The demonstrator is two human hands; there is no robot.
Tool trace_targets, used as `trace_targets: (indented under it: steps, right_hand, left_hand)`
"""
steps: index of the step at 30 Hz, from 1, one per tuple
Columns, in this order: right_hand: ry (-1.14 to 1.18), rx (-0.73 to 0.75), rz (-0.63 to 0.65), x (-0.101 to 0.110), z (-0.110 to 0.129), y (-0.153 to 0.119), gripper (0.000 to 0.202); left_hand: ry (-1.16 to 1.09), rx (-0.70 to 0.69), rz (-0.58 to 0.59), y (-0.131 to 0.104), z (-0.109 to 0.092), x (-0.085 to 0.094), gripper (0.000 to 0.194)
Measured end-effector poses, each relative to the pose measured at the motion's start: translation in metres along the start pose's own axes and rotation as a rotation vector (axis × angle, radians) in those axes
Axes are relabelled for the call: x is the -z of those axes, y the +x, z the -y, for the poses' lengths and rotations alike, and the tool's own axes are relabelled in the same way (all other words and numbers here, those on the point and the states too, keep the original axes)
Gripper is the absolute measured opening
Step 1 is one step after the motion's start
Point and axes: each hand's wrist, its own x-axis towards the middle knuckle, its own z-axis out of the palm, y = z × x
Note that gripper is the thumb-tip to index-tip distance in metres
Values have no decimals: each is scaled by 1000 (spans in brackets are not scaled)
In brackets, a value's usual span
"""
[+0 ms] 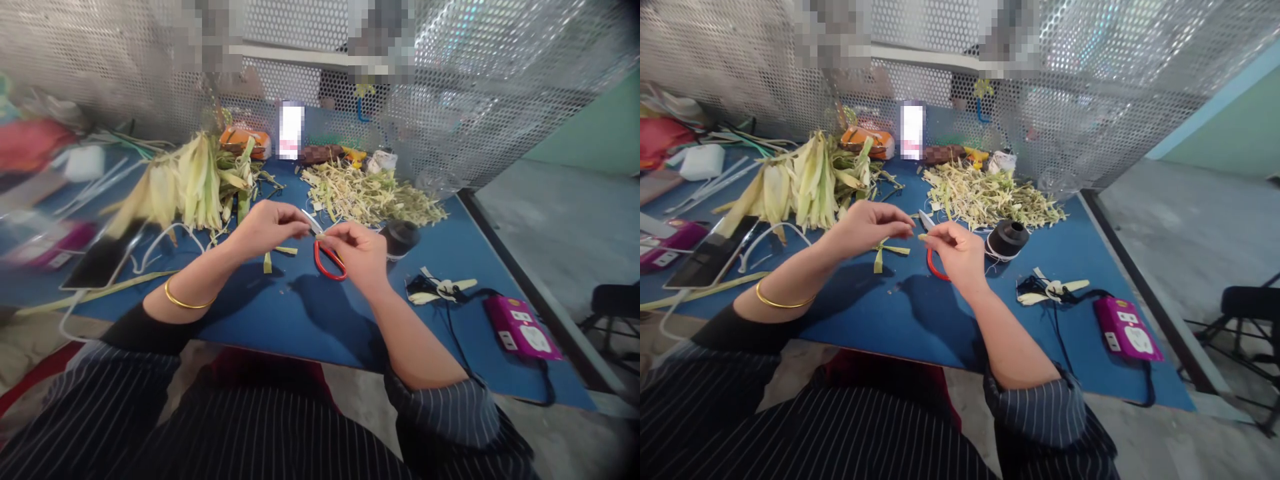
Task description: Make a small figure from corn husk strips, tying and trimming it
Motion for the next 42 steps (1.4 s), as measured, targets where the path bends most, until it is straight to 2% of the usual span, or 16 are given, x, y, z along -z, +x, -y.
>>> trace_targets:
  steps: [2, 3, 7, 10, 12, 14, 16, 18, 20, 23, 25, 28, 32, 35, 38, 42]
  right_hand:
    - [21, -6, -52, 2, -4, 4, 9]
    - [31, -9, -63, 3, -6, 6, 9]
    - [82, -72, -1, 1, -13, 9, 10]
    - [102, -148, 66, -2, -17, 8, 11]
    - [149, -188, 75, -3, -18, 8, 11]
    - [239, -224, 46, -2, -18, 10, 13]
    - [357, -262, -4, 1, -17, 12, 16]
    - [478, -300, -35, 5, -15, 14, 19]
    - [584, -323, -26, 6, -14, 15, 21]
    - [653, -316, 51, 5, -12, 13, 19]
    - [649, -314, 105, 3, -11, 10, 18]
    - [642, -345, 172, -1, -10, 5, 18]
    - [638, -371, 263, -3, -3, 0, 20]
    - [612, -355, 263, -5, 3, -3, 22]
    - [579, -343, 245, -8, 5, -6, 21]
    - [517, -322, 207, -10, 2, -7, 17]
  left_hand:
    - [329, -89, -116, -5, -4, 11, 28]
    - [485, -119, -112, -8, -4, 16, 27]
    - [967, -87, 67, -15, 9, 25, 28]
    - [1070, -19, 191, -15, 24, 28, 23]
    - [963, 18, 173, -14, 28, 31, 23]
    - [695, 42, 56, -15, 26, 34, 20]
    - [289, 58, -85, -16, 21, 34, 16]
    - [-222, 94, -160, -16, 19, 28, 17]
    - [-656, 135, -186, -16, 21, 16, 19]
    - [-1000, 250, -124, -13, 31, -3, 20]
    - [-1083, 360, -92, -13, 37, -13, 16]
    - [-1156, 423, -70, -14, 41, -20, 14]
    - [-1164, 330, -9, -14, 44, -24, 20]
    - [-1143, 279, -31, -12, 46, -27, 21]
    - [-1102, 291, -42, -12, 48, -29, 18]
    - [-984, 339, 90, -15, 48, -31, 14]
